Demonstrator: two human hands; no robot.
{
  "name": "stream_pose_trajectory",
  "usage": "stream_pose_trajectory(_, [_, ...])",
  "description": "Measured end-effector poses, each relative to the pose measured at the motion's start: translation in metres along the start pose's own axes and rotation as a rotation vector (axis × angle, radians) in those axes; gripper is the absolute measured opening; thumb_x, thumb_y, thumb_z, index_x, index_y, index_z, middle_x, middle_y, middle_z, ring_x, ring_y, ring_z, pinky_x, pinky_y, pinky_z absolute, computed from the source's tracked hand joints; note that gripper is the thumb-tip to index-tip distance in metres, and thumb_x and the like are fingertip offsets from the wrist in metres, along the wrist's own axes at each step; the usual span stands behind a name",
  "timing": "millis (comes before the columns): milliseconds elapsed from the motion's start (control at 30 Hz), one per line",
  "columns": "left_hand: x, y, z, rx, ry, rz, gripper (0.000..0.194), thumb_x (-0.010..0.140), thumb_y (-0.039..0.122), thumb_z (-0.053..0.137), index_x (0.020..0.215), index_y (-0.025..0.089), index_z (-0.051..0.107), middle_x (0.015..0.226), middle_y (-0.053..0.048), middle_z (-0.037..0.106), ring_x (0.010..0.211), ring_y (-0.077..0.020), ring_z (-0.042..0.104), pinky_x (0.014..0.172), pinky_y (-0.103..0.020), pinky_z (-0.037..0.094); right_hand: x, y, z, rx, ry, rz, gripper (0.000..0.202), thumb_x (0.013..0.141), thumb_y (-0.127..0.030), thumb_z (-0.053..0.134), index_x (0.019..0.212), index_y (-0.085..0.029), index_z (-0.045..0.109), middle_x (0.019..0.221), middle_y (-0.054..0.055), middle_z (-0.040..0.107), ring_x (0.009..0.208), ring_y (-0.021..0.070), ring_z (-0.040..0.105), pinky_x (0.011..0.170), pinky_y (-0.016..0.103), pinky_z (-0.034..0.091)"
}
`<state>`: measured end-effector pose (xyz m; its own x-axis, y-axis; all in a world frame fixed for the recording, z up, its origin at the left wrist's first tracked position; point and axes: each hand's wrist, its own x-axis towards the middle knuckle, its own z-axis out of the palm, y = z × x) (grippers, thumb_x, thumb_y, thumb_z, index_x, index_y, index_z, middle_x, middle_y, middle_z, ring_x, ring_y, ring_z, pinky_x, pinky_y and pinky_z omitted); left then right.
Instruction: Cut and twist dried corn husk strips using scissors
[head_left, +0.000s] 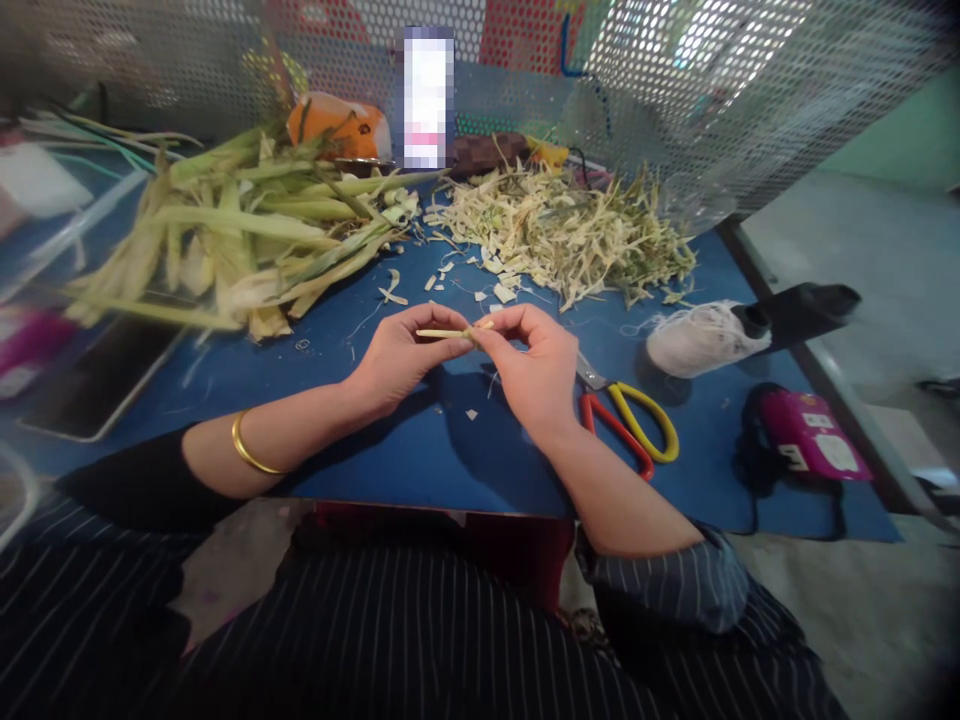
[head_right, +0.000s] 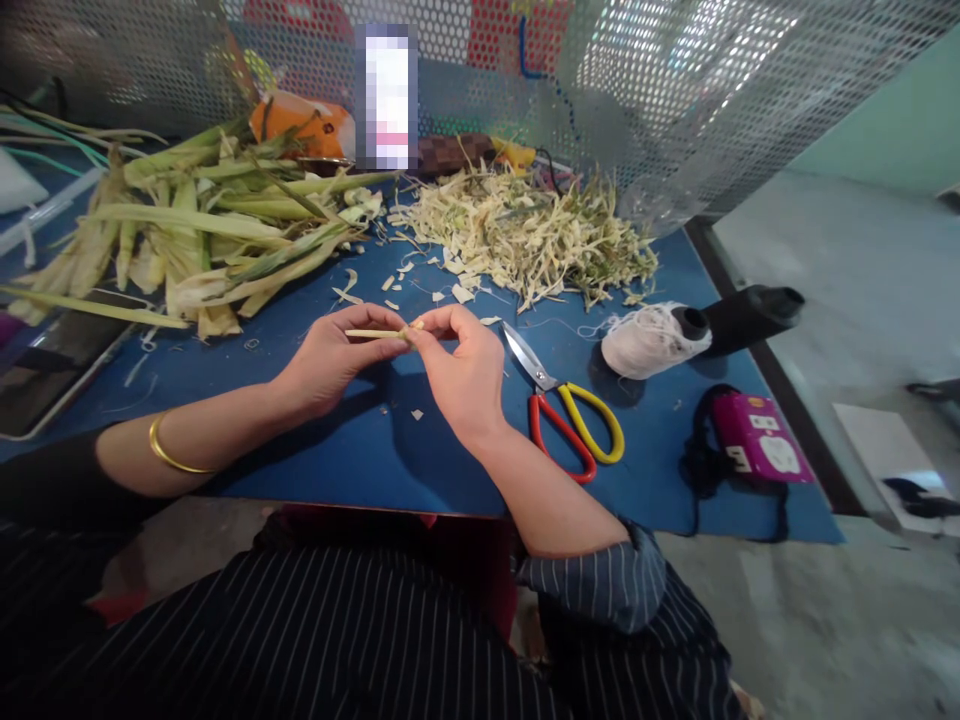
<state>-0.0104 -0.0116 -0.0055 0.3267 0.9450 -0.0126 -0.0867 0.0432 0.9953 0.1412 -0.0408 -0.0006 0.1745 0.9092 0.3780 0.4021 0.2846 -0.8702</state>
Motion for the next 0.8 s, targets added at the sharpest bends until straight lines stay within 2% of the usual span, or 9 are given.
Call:
stream_pose_trajectory(33, [-0.0001, 0.0001, 0.0002, -0.006, -0.003, 0.004, 0.024, 0.066, 0.026, 0.078, 0.085, 0.016, 0.067, 0.084, -0.001, 0.068, 0.078, -0.0138, 0.063, 0.076, -0.026, 0.047, 0.0007, 0.0005, 0.0002, 0.021, -0.002, 0.006, 0.005, 0.078, -0.023, 0.064, 0.080, -0.020, 0.061, 0.077, -0.001, 0.067, 0.072, 0.0123, 0.061, 0.073, 0.030, 0.050])
stream_pose_trajectory(167, [-0.0013, 0.0012, 0.0016, -0.030, -0.014, -0.030, 0.023, 0.067, 0.025, 0.078, 0.083, 0.017, 0.064, 0.075, 0.000, 0.066, 0.071, -0.0129, 0.062, 0.070, -0.026, 0.046, 0.0040, 0.0040, 0.0018, 0.164, -0.047, 0.079, 0.029, 0.075, -0.018, 0.065, 0.101, -0.022, 0.054, 0.072, -0.005, 0.065, 0.068, 0.0120, 0.062, 0.069, 0.029, 0.051])
stream_pose_trajectory(367, [-0.0006, -0.0017, 0.0021, -0.108, -0.008, -0.020, 0.024, 0.065, 0.022, 0.079, 0.082, 0.016, 0.063, 0.079, 0.001, 0.065, 0.073, -0.0108, 0.061, 0.073, -0.024, 0.045, 0.0030, 0.0025, 0.0062, 0.190, -0.002, 0.140, 0.012, 0.073, -0.016, 0.064, 0.084, -0.019, 0.060, 0.072, -0.003, 0.063, 0.064, 0.0099, 0.058, 0.063, 0.027, 0.049])
stream_pose_trajectory(600, [0.0012, -0.0010, 0.0017, -0.151, -0.069, -0.014, 0.020, 0.067, 0.019, 0.076, 0.080, 0.016, 0.062, 0.077, 0.001, 0.061, 0.072, -0.0094, 0.057, 0.072, -0.023, 0.043, 0.0019, 0.0000, 0.0051, 0.092, -0.015, 0.071, 0.006, 0.075, -0.016, 0.062, 0.079, -0.020, 0.060, 0.072, -0.003, 0.062, 0.067, 0.0105, 0.055, 0.068, 0.028, 0.047])
stream_pose_trajectory(800, [0.0008, 0.0028, 0.0026, -0.121, -0.117, 0.008, 0.015, 0.069, 0.015, 0.071, 0.077, 0.017, 0.058, 0.072, 0.003, 0.057, 0.067, -0.0086, 0.053, 0.069, -0.024, 0.042, 0.0025, 0.0041, 0.0072, 0.353, -0.058, 0.225, 0.009, 0.070, -0.016, 0.066, 0.078, -0.018, 0.061, 0.072, -0.002, 0.062, 0.063, 0.0096, 0.054, 0.064, 0.027, 0.046])
